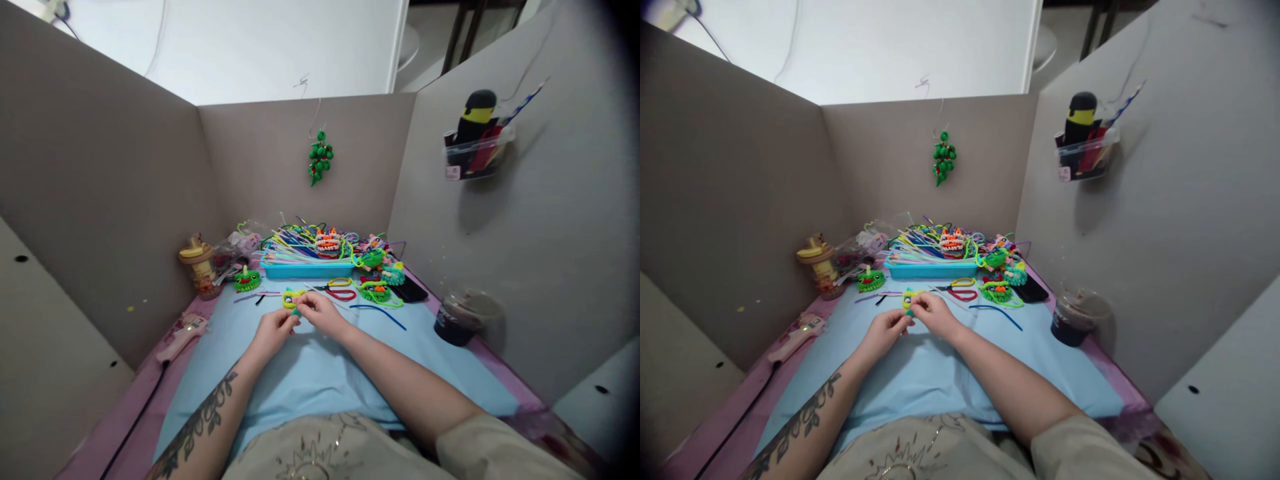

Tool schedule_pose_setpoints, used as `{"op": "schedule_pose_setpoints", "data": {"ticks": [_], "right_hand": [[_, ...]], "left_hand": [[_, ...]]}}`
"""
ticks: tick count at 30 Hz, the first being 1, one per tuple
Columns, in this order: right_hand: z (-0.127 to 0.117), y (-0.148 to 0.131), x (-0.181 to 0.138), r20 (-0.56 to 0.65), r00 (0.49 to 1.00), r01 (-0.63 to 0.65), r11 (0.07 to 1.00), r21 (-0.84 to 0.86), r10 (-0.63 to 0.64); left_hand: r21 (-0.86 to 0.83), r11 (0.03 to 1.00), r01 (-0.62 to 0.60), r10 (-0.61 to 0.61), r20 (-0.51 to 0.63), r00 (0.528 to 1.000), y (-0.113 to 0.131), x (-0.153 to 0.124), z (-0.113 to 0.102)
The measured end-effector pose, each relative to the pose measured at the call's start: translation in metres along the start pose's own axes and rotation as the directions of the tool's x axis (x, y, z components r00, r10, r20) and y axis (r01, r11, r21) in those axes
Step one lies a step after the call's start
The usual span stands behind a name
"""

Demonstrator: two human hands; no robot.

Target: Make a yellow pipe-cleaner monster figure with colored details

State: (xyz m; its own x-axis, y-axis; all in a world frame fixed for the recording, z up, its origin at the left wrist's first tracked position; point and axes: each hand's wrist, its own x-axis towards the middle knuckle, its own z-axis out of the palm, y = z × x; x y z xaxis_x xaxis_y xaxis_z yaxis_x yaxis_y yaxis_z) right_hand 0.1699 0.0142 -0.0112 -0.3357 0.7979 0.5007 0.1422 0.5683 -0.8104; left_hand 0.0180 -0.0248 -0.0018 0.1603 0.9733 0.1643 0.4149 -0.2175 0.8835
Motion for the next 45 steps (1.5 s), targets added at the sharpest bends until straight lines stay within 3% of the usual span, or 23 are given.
{"op": "schedule_pose_setpoints", "data": {"ticks": [3, 7, 12, 17, 28, 40, 45], "right_hand": [[0.004, 0.004, 0.000, -0.011, 0.998, -0.054, 0.990, 0.132, 0.056], [0.007, 0.004, 0.000, -0.057, 0.994, -0.072, 0.970, 0.233, 0.088], [0.004, 0.000, 0.002, -0.113, 0.990, -0.063, 0.978, 0.201, 0.087], [0.002, -0.004, 0.001, -0.052, 0.989, -0.118, 0.951, 0.285, 0.138], [-0.002, -0.010, 0.000, -0.053, 0.997, 0.057, 0.995, -0.078, -0.062], [-0.002, -0.007, 0.001, -0.057, 0.991, 0.107, 0.978, -0.179, -0.119], [0.004, -0.003, 0.001, -0.097, 0.983, 0.126, 0.959, -0.254, -0.155]], "left_hand": [[0.040, 0.999, -0.036, 0.038, -0.044, 0.998, -0.001, 0.001, 0.003], [-0.147, 0.987, 0.057, -0.055, 0.020, 0.998, -0.004, 0.003, 0.005], [-0.504, 0.842, 0.191, -0.110, 0.186, 0.976, -0.003, 0.001, 0.002], [-0.628, 0.733, 0.262, -0.129, 0.250, 0.960, -0.004, 0.001, -0.002], [-0.619, 0.722, 0.307, -0.146, 0.298, 0.943, -0.010, 0.004, -0.003], [-0.385, 0.911, 0.149, -0.104, 0.134, 0.985, 0.004, 0.000, 0.006], [-0.382, 0.915, 0.133, -0.117, 0.066, 0.991, -0.001, 0.002, 0.015]]}}
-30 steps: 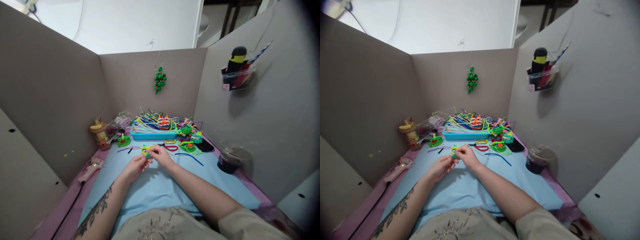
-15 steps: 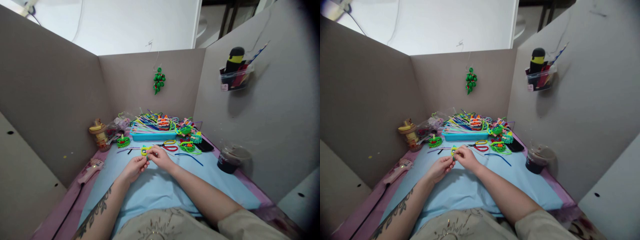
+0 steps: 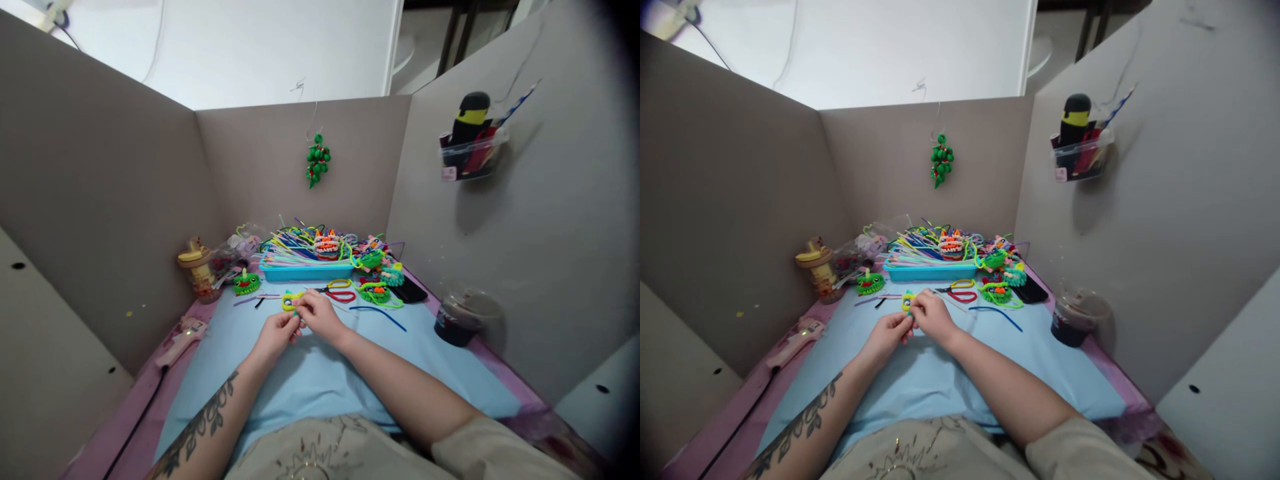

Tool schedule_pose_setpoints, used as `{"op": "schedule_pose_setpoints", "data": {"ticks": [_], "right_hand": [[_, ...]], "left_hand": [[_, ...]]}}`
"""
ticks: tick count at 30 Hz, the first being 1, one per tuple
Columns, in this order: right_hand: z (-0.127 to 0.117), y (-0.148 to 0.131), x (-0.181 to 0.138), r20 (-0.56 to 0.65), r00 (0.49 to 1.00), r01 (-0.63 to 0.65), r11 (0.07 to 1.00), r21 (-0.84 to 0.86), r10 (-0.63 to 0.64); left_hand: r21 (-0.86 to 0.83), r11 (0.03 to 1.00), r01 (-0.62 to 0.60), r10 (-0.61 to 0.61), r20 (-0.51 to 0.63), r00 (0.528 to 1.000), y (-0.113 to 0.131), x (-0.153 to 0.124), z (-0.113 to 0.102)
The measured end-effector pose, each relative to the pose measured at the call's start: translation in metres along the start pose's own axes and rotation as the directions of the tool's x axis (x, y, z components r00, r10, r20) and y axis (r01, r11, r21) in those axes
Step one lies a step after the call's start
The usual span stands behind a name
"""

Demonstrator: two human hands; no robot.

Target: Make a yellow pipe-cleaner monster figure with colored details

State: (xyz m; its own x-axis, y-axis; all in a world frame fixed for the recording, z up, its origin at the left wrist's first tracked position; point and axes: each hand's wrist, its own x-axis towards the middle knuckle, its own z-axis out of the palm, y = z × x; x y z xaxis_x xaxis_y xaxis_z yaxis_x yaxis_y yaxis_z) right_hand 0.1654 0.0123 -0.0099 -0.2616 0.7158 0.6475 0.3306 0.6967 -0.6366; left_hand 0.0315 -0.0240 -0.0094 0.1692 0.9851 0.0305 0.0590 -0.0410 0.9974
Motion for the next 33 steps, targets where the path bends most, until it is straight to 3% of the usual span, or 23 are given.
{"op": "schedule_pose_setpoints", "data": {"ticks": [10, 13, 21, 25, 33], "right_hand": [[0.009, -0.006, 0.000, 0.002, 0.989, 0.140, 0.945, -0.297, -0.146], [0.009, -0.008, 0.001, -0.018, 0.993, 0.107, 0.962, -0.252, -0.115], [0.000, 0.001, 0.006, -0.069, 0.994, -0.071, 0.987, 0.141, 0.081], [-0.005, 0.002, 0.006, -0.085, 0.986, -0.134, 0.983, 0.123, 0.145], [0.002, -0.003, -0.004, -0.029, 0.999, -0.038, 0.999, -0.019, 0.038]], "left_hand": [[-0.120, 0.993, -0.002, -0.009, -0.091, 0.996, 0.000, 0.002, 0.003], [-0.128, 0.991, -0.029, 0.018, -0.092, 0.996, 0.002, 0.003, 0.003], [-0.236, 0.972, 0.013, -0.047, -0.138, 0.989, 0.005, 0.006, 0.001], [-0.205, 0.978, 0.025, -0.056, -0.147, 0.988, 0.004, 0.006, -0.001], [0.020, 0.999, -0.029, 0.031, -0.114, 0.993, -0.008, 0.006, 0.003]]}}
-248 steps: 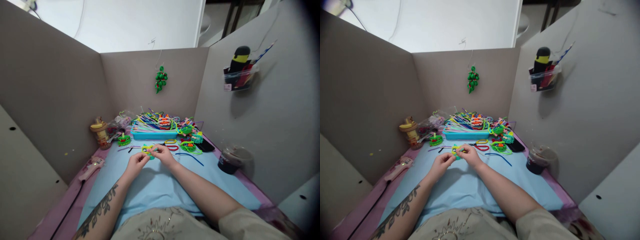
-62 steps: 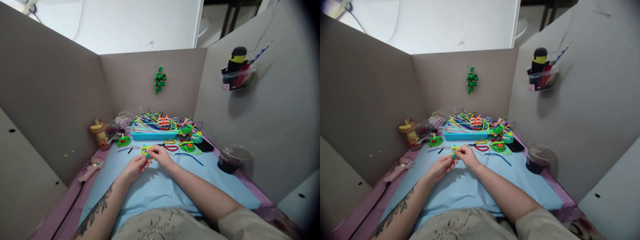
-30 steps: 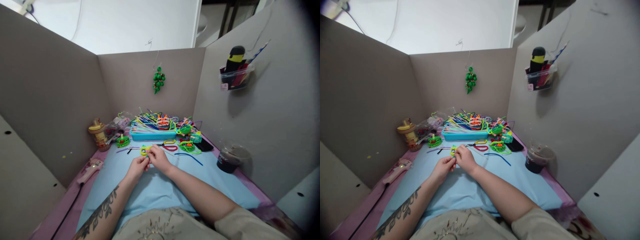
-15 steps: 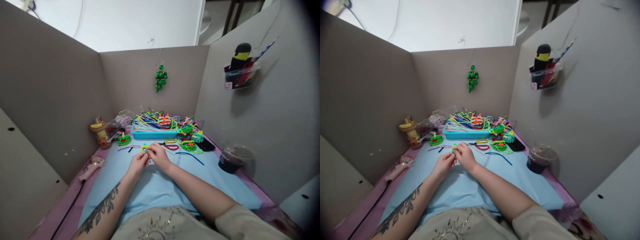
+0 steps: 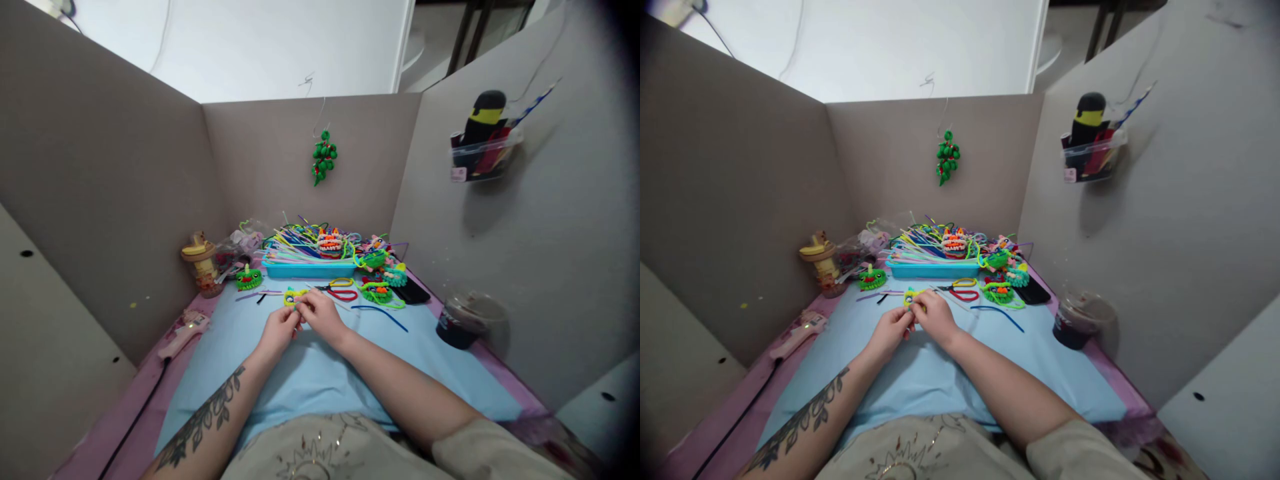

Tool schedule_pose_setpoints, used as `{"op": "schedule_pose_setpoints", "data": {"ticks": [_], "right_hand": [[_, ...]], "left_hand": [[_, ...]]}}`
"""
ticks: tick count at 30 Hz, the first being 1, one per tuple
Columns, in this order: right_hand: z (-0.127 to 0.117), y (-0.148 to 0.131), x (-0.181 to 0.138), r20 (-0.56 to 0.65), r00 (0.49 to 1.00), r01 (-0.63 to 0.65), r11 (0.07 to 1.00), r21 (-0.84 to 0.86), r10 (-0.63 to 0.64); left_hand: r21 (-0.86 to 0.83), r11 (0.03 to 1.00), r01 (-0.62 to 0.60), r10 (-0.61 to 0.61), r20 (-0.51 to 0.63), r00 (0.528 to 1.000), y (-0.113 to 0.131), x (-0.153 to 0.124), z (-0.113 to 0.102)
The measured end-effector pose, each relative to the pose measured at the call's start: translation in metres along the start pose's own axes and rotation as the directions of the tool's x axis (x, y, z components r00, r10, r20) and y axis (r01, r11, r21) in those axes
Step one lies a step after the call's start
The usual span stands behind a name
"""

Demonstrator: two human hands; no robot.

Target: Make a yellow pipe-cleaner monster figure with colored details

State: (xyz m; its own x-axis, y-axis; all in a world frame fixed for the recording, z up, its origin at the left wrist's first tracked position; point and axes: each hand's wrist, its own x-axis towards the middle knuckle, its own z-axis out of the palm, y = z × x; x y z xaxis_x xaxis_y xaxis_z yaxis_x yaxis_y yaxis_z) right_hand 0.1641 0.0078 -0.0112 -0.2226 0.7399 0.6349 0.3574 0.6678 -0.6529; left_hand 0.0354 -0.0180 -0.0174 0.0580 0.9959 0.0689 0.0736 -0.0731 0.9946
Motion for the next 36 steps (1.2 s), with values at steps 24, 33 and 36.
{"op": "schedule_pose_setpoints", "data": {"ticks": [24, 33, 36], "right_hand": [[-0.003, -0.003, 0.000, -0.074, 0.996, -0.049, 0.995, 0.086, 0.055], [-0.005, 0.002, 0.001, 0.020, 1.000, 0.000, 0.996, 0.087, -0.002], [-0.005, 0.001, 0.001, 0.042, 0.999, 0.002, 0.997, 0.080, -0.006]], "left_hand": [[-0.225, 0.970, 0.093, -0.054, 0.176, 0.983, 0.011, -0.006, -0.008], [0.094, 0.994, -0.051, 0.050, 0.009, 0.999, 0.011, -0.003, -0.014], [0.152, 0.987, -0.048, 0.045, 0.026, 0.999, 0.009, -0.002, -0.017]]}}
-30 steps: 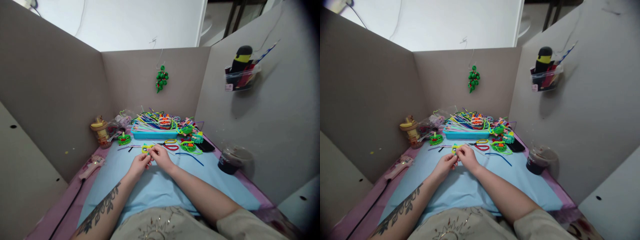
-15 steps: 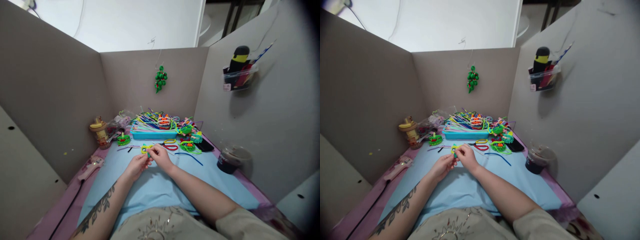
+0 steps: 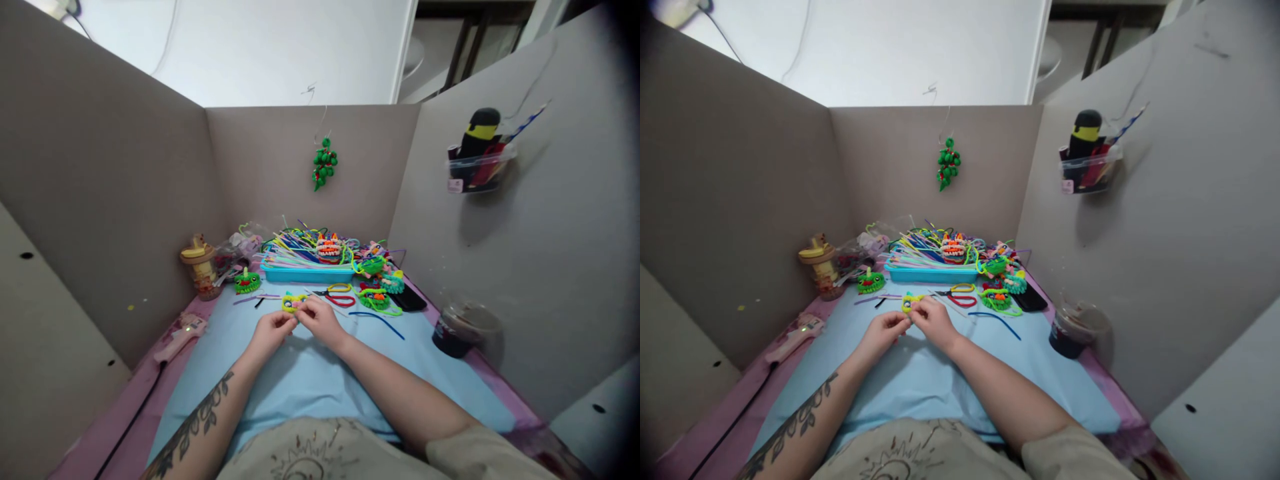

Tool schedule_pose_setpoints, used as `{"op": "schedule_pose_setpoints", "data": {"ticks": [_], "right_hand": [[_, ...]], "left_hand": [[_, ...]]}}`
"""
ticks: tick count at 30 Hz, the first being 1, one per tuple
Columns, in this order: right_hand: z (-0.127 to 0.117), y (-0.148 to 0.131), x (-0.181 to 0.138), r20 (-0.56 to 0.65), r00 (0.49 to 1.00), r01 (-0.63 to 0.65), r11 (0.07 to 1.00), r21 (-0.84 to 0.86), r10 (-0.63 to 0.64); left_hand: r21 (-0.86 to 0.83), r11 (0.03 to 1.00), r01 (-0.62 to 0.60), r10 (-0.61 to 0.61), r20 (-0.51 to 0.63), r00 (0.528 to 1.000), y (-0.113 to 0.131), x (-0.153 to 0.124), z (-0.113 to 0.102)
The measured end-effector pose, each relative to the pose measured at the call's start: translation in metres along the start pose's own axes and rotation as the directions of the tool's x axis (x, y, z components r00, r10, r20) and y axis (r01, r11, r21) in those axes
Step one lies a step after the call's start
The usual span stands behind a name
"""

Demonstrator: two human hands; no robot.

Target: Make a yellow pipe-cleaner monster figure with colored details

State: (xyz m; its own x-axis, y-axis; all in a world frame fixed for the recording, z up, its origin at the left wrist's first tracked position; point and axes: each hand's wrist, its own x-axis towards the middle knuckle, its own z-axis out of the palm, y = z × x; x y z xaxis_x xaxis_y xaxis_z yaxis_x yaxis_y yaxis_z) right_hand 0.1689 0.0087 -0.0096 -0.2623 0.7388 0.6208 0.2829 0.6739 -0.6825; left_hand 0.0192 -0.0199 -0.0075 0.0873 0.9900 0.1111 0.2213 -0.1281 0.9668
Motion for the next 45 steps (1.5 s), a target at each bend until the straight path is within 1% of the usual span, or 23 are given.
{"op": "schedule_pose_setpoints", "data": {"ticks": [2, 5, 9, 12, 17, 20, 22, 24, 27, 30, 32, 35, 38, 41, 43, 44, 45], "right_hand": [[0.000, 0.000, 0.000, 0.021, 1.000, -0.006, 1.000, 0.008, 0.006], [-0.001, 0.003, 0.003, 0.076, 0.997, -0.033, 0.997, 0.068, 0.028], [-0.006, 0.008, 0.007, 0.116, 0.991, -0.087, 0.984, 0.155, 0.069], [-0.010, 0.012, 0.009, 0.078, 0.993, -0.098, 0.984, 0.150, 0.087], [-0.011, 0.017, 0.010, -0.034, 0.984, -0.169, 0.974, 0.150, 0.176], [-0.009, 0.018, 0.009, -0.022, 0.984, -0.172, 0.972, 0.157, 0.177], [-0.008, 0.015, 0.008, -0.001, 0.989, -0.149, 0.980, 0.132, 0.150], [-0.007, 0.011, 0.007, 0.005, 0.994, -0.108, 0.991, 0.079, 0.108], [-0.009, 0.004, 0.005, 0.019, 1.000, -0.008, 1.000, -0.011, 0.008], [-0.008, 0.001, 0.003, 0.055, 0.995, 0.093, 0.993, -0.076, -0.088], [-0.007, 0.000, 0.002, 0.066, 0.991, 0.120, 0.987, -0.105, -0.113], [-0.006, 0.000, 0.002, 0.068, 0.992, 0.115, 0.986, -0.117, -0.108], [-0.011, 0.004, 0.007, 0.008, 0.999, 0.050, 0.994, -0.097, -0.050], [-0.021, 0.021, 0.018, -0.121, 0.991, -0.069, 0.997, -0.039, 0.063], [-0.025, 0.039, 0.026, -0.192, 0.967, -0.161, 0.985, 0.059, 0.169], [-0.025, 0.048, 0.029, -0.188, 0.949, -0.228, 0.962, 0.151, 0.254], [-0.024, 0.056, 0.031, -0.147, 0.925, -0.304, 0.914, 0.268, 0.351]], "left_hand": [[-0.002, 1.000, -0.015, 0.015, -0.005, 1.000, -0.001, 0.000, 0.000], [-0.026, 0.999, -0.024, 0.024, -0.019, 1.000, -0.002, -0.001, 0.000], [-0.043, 0.999, 0.023, -0.024, -0.027, 0.999, -0.001, -0.001, -0.003], [-0.074, 0.996, 0.054, -0.056, -0.032, 0.998, -0.002, -0.001, -0.005], [-0.180, 0.980, 0.085, -0.089, -0.015, 0.996, -0.004, 0.001, -0.008], [-0.231, 0.968, 0.098, -0.105, -0.017, 0.994, -0.003, 0.001, -0.009], [-0.197, 0.975, 0.102, -0.109, -0.023, 0.994, -0.002, 0.000, -0.009], [-0.105, 0.991, 0.085, -0.089, -0.038, 0.995, -0.001, 0.000, -0.007], [0.031, 0.999, 0.009, -0.008, -0.044, 0.999, -0.001, -0.001, -0.004], [0.093, 0.993, -0.068, 0.071, -0.032, 0.997, -0.003, 0.000, -0.002], [0.136, 0.986, -0.098, 0.103, -0.035, 0.994, -0.005, 0.001, -0.002], [0.205, 0.968, -0.145, 0.158, -0.051, 0.986, -0.007, 0.001, -0.001], [0.226, 0.958, -0.179, 0.207, -0.103, 0.973, -0.005, 0.000, -0.001], [0.235, 0.958, -0.164, 0.209, -0.183, 0.961, -0.004, 0.001, -0.002], [0.264, 0.953, -0.150, 0.207, -0.205, 0.957, -0.008, 0.003, -0.003], [0.285, 0.947, -0.145, 0.208, -0.205, 0.957, -0.011, 0.005, -0.004], [0.311, 0.940, -0.142, 0.211, -0.202, 0.956, -0.015, 0.006, -0.005]]}}
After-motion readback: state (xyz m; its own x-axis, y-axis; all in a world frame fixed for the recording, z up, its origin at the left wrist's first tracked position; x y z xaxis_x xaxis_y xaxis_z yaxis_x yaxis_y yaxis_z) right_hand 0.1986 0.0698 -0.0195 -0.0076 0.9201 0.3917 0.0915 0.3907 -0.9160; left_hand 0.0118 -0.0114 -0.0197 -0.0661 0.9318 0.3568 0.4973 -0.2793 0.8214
